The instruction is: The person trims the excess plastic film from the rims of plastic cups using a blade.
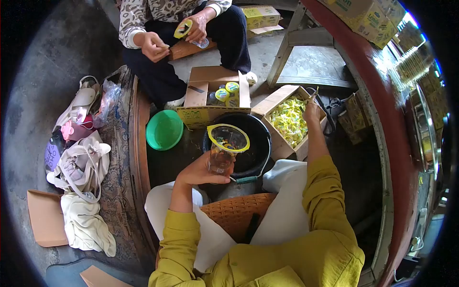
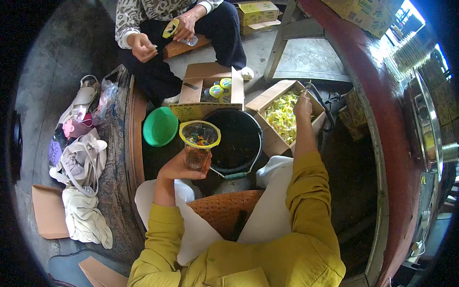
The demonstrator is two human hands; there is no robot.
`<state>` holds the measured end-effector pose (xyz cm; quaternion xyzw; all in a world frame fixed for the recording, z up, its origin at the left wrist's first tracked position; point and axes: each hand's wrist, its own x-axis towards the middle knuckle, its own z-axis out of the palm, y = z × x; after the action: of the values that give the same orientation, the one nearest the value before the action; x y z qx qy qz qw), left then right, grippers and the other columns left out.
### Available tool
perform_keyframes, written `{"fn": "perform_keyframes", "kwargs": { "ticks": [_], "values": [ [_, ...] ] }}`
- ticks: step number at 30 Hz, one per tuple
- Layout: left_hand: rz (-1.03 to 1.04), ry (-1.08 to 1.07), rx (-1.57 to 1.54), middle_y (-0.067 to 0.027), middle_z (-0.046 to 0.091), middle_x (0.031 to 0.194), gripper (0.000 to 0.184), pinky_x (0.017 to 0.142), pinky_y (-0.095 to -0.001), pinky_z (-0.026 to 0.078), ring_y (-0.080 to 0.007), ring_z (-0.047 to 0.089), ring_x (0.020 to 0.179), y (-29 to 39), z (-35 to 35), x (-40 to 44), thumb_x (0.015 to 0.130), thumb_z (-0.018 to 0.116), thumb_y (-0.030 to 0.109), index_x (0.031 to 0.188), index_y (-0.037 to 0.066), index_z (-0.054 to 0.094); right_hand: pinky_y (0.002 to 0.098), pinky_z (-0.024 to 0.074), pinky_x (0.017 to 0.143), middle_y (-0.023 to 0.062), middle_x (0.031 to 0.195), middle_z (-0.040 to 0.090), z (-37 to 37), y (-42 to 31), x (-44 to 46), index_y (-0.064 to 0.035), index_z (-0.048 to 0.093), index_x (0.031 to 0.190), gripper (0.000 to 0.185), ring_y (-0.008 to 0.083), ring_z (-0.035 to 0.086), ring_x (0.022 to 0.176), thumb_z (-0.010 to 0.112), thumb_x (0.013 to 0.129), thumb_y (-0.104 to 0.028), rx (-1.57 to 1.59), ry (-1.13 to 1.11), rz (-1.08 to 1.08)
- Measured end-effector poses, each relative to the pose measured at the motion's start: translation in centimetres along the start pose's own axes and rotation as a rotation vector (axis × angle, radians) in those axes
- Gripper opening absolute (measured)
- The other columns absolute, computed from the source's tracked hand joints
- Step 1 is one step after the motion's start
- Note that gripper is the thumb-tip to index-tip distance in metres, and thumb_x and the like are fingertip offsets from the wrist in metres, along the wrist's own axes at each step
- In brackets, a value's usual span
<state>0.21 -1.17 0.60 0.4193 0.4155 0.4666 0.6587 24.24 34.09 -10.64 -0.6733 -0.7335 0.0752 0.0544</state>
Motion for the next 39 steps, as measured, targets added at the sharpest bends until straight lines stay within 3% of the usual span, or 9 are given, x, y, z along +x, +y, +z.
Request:
{"fn": "perform_keyframes", "kwargs": {
  "ticks": [5, 13, 19, 24, 27, 32, 35, 36, 39],
  "values": [
    [-0.049, 0.063, 0.020, -0.0044, 0.055, 0.085, 0.054, 0.067, -0.0257, 0.046, -0.0120, 0.054, 0.076, -0.5, -0.5, 0.6, 0.059, 0.073, 0.000, 0.106, 0.003, 0.046, 0.0427, 0.0459, 0.081, 0.0192, 0.111, 0.052, 2.9, 2.6, 2.3, -0.0224, 0.032, 0.130, 0.065, 0.0339, 0.052, 0.102, 0.053, 0.073, 0.001, -0.032, -0.141, -0.128],
    [-0.023, 0.129, 0.054, -0.0006, 0.055, 0.084, 0.039, 0.069, -0.0233, 0.045, -0.0081, 0.054, 0.077, -0.8, -0.5, 1.0, 0.066, 0.071, 0.003, 0.098, 0.006, 0.048, 0.0319, 0.0480, 0.075, 0.0178, 0.086, 0.062, 4.1, 3.0, 2.1, -0.0045, 0.063, 0.094, 0.041, 0.0266, 0.061, 0.082, 0.070, 0.054, -0.010, 0.160, -0.203, -0.070],
    [-0.033, 0.117, 0.125, -0.0012, 0.055, 0.085, 0.042, 0.069, -0.0228, 0.045, -0.0078, 0.053, 0.077, -0.6, -0.3, 1.5, 0.066, 0.070, 0.003, 0.100, 0.006, 0.047, 0.0315, 0.0484, 0.076, 0.0143, 0.094, 0.062, 4.8, 3.8, 2.7, -0.0058, 0.052, 0.113, 0.074, 0.0243, 0.060, 0.088, 0.078, 0.045, -0.009, 0.171, -0.165, -0.203],
    [-0.020, 0.131, 0.075, -0.0016, 0.055, 0.087, 0.043, 0.069, -0.0230, 0.046, -0.0083, 0.054, 0.079, -1.0, -0.4, 1.7, 0.067, 0.070, 0.002, 0.103, 0.006, 0.046, 0.0337, 0.0456, 0.083, 0.0173, 0.102, 0.058, 4.9, 4.5, 2.5, -0.0082, 0.003, 0.137, 0.116, 0.0310, 0.055, 0.095, 0.077, 0.047, -0.009, 0.161, -0.293, -0.298],
    [-0.037, 0.152, 0.051, -0.0018, 0.055, 0.087, 0.043, 0.069, -0.0232, 0.046, -0.0087, 0.054, 0.079, -0.8, -0.3, 1.6, 0.067, 0.070, 0.001, 0.103, 0.006, 0.046, 0.0350, 0.0441, 0.085, 0.0216, 0.106, 0.055, 4.6, 3.9, 1.9, -0.0075, -0.002, 0.136, 0.118, 0.0335, 0.053, 0.098, 0.076, 0.049, -0.009, 0.085, -0.315, -0.179],
    [-0.013, 0.197, 0.071, -0.0020, 0.055, 0.088, 0.045, 0.069, -0.0235, 0.046, -0.0091, 0.055, 0.079, -1.0, -0.5, 1.7, 0.066, 0.071, 0.002, 0.104, 0.006, 0.046, 0.0335, 0.0316, 0.099, 0.0239, 0.133, 0.025, 3.6, 3.0, 1.7, -0.0030, 0.021, 0.133, 0.084, 0.0339, 0.032, 0.121, 0.063, 0.060, -0.003, -0.018, -0.328, -0.203],
    [0.032, 0.260, 0.098, -0.0021, 0.055, 0.088, 0.048, 0.069, -0.0234, 0.046, -0.0089, 0.055, 0.079, -1.3, -0.4, 1.7, 0.066, 0.072, 0.004, 0.106, 0.006, 0.046, 0.0295, 0.0477, 0.077, 0.0186, 0.104, 0.055, 2.3, 2.2, 3.0, -0.0002, 0.038, 0.124, 0.078, 0.0239, 0.058, 0.092, 0.072, 0.054, -0.007, 0.270, -0.241, -0.303],
    [0.030, 0.268, 0.094, -0.0023, 0.056, 0.088, 0.050, 0.069, -0.0233, 0.046, -0.0089, 0.054, 0.080, -1.2, -0.5, 1.7, 0.065, 0.073, 0.004, 0.107, 0.006, 0.046, 0.0276, 0.0502, 0.062, 0.0124, 0.082, 0.063, 2.2, 1.3, 3.0, 0.0019, 0.040, 0.122, 0.080, 0.0188, 0.062, 0.070, 0.076, 0.051, -0.009, 0.434, 0.092, -0.499],
    [0.043, 0.346, 0.103, -0.0027, 0.056, 0.089, 0.053, 0.071, -0.0238, 0.045, -0.0090, 0.054, 0.081, -0.4, -0.3, 1.7, 0.065, 0.073, 0.007, 0.111, 0.006, 0.045, 0.0241, 0.0493, 0.061, 0.0070, 0.071, 0.063, -6.1, -4.6, -0.7, 0.0012, 0.037, 0.124, 0.078, 0.0125, 0.060, 0.071, 0.074, 0.055, 0.000, 0.957, -0.135, -0.452]
  ]
}}
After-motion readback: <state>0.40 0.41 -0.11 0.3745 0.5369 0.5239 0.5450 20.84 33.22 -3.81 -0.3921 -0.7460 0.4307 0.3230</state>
